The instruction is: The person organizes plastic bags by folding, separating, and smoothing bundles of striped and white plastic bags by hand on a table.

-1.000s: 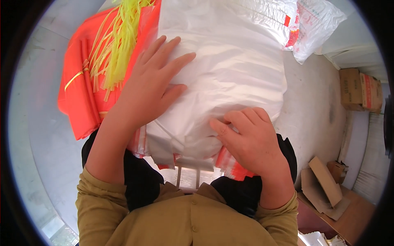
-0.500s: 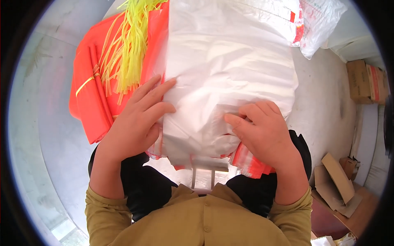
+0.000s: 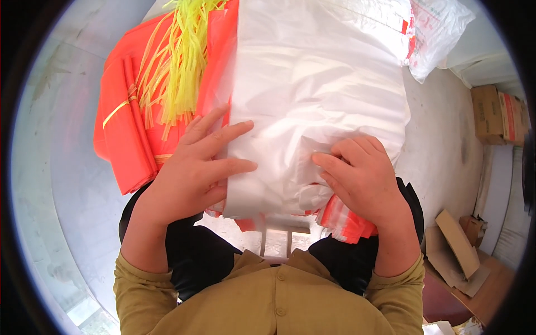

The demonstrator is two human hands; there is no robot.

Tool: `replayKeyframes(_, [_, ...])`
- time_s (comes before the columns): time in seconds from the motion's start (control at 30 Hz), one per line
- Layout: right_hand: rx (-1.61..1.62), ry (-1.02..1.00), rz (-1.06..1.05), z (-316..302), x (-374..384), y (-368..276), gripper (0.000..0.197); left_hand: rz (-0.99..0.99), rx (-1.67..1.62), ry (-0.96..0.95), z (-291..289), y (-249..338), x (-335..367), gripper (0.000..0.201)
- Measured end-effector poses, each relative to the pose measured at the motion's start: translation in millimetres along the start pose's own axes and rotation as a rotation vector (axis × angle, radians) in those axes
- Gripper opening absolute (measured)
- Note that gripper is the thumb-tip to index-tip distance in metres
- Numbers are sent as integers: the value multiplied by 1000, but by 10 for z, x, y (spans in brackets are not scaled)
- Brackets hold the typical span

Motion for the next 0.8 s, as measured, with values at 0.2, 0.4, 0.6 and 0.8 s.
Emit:
replayKeyframes(0.2, [5, -20, 6, -5, -17, 12, 35, 36, 16, -44, 6, 96, 72, 50])
replayKeyframes(0.4, [40, 23, -1, -7, -29, 19, 35, 58, -22, -50, -59, 220, 154, 32])
replayKeyframes(0.6, [10, 19, -3, 3, -32, 2, 27, 150, -44, 90, 5, 269, 323, 29])
replayKeyframes(0.8, [29, 51, -16, 16, -60, 26, 30, 127, 6, 49, 82, 401, 511, 29])
Point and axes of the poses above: each hand's wrist, its own x-axis towards the middle knuckle, its own z-axis out of the palm, y = z × x, the point moved 6 cm from there along x, towards the middle knuckle, and after that the axes turned 14 degrees about -y, right-handed, at the moved point
